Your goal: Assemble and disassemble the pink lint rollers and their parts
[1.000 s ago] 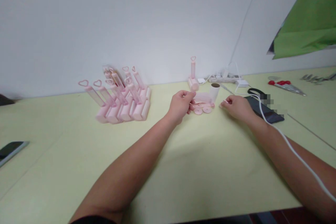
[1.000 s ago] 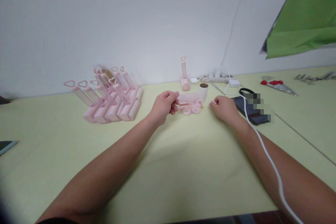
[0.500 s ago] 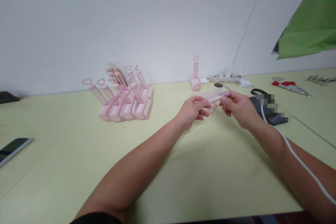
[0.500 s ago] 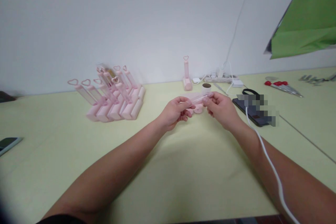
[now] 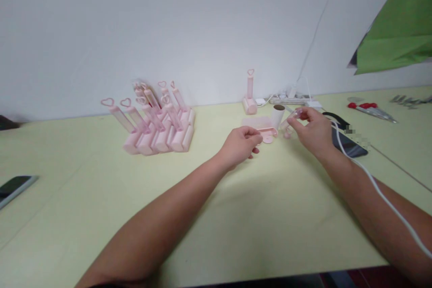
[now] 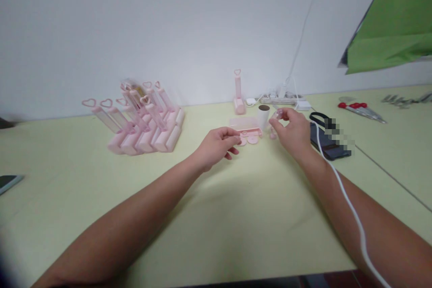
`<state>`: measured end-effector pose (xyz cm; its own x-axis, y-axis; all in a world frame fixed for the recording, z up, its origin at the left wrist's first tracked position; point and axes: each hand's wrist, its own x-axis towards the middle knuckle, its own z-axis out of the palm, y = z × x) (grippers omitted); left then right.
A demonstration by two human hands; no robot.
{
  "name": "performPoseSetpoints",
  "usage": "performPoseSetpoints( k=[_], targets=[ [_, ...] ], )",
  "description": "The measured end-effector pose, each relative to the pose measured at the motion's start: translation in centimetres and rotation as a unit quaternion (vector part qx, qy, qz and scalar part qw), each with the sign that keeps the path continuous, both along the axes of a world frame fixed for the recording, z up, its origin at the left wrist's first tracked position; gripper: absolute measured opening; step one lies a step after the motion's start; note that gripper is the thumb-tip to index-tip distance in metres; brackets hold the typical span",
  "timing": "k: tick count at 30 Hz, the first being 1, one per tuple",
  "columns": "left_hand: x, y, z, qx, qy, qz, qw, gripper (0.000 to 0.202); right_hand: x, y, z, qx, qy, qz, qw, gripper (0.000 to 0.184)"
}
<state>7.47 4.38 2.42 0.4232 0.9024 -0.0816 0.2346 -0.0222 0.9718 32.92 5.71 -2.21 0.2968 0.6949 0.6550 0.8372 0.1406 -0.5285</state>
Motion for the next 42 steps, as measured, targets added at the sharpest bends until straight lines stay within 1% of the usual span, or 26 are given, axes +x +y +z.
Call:
performPoseSetpoints(
  k=[3,6,9,12,17,21,27,31,33,36,39,42],
  targets=[
    [-1.4,-1.3,-0.7,0.005,0.032,-0.017,0.999,0.015,-0.3,0.8,-1.0,0.0,-0.012,-0.007,1.0,0.035],
    [-3.2,-2.9,-1.2,0.013,0.076,-0.041,0.996,0.013,-0.7,1.3,-1.8,-0.02,-0.011,0.001,1.0,0.039],
    [-4.8,-4.1,-1.5,0.007,0.105,-0.049,0.993,0.014,-0.9,1.7,-2.2,-0.032,-0.013,0.004,0.999,0.039],
    [-5.9,-4.8,-1.9,-0.011,0.1,-0.045,0.994,0.014,-0.8,2.0,-2.7,-0.035,-0.011,0.002,0.999,0.036],
    [-6.2,-5.0,-2.7,-0.014,0.09,-0.032,0.995,0.014,-0.5,2.5,-3.6,-0.042,0.009,0.015,0.999,0.041],
    [-5.9,-4.7,-3.0,-0.004,0.095,-0.026,0.995,0.014,-0.7,2.6,-3.9,-0.044,0.017,0.025,0.999,0.04],
    [-6.1,-4.6,-2.8,-0.014,0.099,-0.016,0.995,0.013,-1.2,2.2,-3.8,-0.05,0.011,0.033,0.998,0.041],
    [-6.5,-4.6,-2.8,-0.016,0.099,-0.008,0.995,0.014,-1.1,2.0,-3.4,-0.059,-0.037,0.034,0.997,0.041],
    [-6.9,-4.5,-2.8,-0.012,0.099,-0.004,0.995,0.015,-0.5,1.9,-3.3,-0.08,-0.079,0.025,0.993,0.044],
    [-7.4,-4.4,-2.8,-0.005,0.101,-0.002,0.995,0.016,0.8,1.7,-3.5,-0.137,-0.131,-0.001,0.982,0.05],
    [-7.8,-4.2,-2.8,0.002,0.109,-0.002,0.994,0.016,1.9,1.6,-3.8,-0.194,-0.154,-0.016,0.969,0.048],
    [-8.0,-4.1,-2.7,0.011,0.114,-0.001,0.993,0.017,2.2,1.6,-4.1,-0.245,-0.143,-0.02,0.959,0.042]
  ],
)
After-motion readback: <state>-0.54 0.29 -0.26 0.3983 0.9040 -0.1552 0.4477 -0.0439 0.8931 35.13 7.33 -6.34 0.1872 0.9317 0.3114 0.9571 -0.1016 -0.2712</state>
